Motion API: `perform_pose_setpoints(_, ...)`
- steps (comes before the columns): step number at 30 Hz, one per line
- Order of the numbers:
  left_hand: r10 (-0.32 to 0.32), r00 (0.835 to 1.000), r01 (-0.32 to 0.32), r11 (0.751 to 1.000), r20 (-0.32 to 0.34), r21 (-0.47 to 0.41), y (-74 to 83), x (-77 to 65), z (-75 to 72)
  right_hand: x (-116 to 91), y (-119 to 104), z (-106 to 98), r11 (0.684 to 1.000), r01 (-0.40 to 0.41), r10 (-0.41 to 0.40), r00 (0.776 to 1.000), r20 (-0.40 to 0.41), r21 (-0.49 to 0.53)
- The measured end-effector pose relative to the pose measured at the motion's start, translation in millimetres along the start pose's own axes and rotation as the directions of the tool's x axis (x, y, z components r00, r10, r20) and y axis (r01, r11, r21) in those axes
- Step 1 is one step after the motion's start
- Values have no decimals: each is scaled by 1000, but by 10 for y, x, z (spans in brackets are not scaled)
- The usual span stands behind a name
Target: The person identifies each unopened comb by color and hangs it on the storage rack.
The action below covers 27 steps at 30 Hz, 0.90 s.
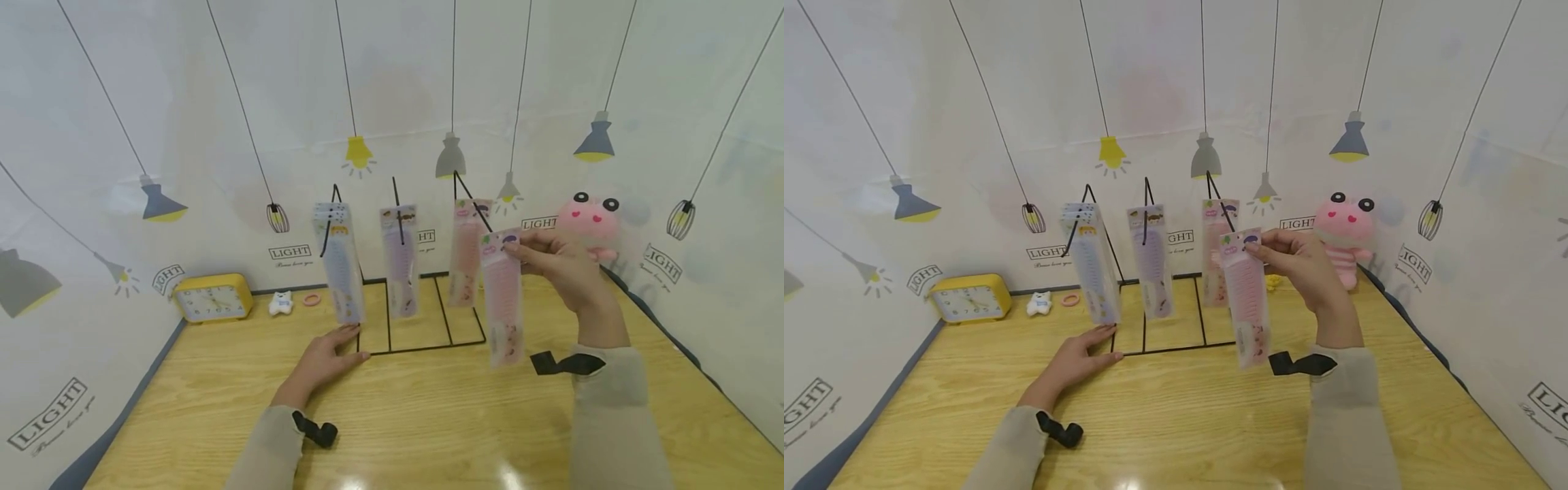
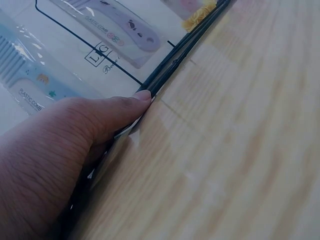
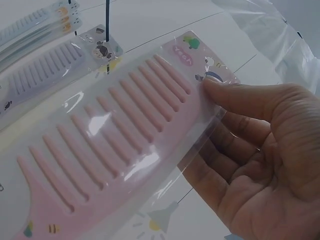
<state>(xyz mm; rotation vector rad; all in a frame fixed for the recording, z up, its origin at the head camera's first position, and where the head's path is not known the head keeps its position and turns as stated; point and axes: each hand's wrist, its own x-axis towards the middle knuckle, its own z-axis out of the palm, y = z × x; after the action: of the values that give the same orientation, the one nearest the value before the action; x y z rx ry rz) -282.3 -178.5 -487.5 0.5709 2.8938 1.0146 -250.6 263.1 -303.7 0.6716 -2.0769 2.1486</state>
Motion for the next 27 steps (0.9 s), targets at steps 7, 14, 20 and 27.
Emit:
perform_pose_setpoints(7,-9,1000,9,1000,2,10,8,13,-4,65,82,26,1000,26,-26,1000,7,-1)
perform_pose_setpoints(14,-18,1000,18,1000,9,9,33,-8,-21,118,141,94,999,42,-43,999,-11,-5)
perform_pose_setpoints(20,-12,1000,12,1000,12,-1,57,-33,-43,162,215,153,998,19,-28,989,-148,-60)
perform_pose_setpoints(27,-14,1000,14,1000,9,-3,27,-21,-17,239,472,175,986,-73,53,989,-136,-148)
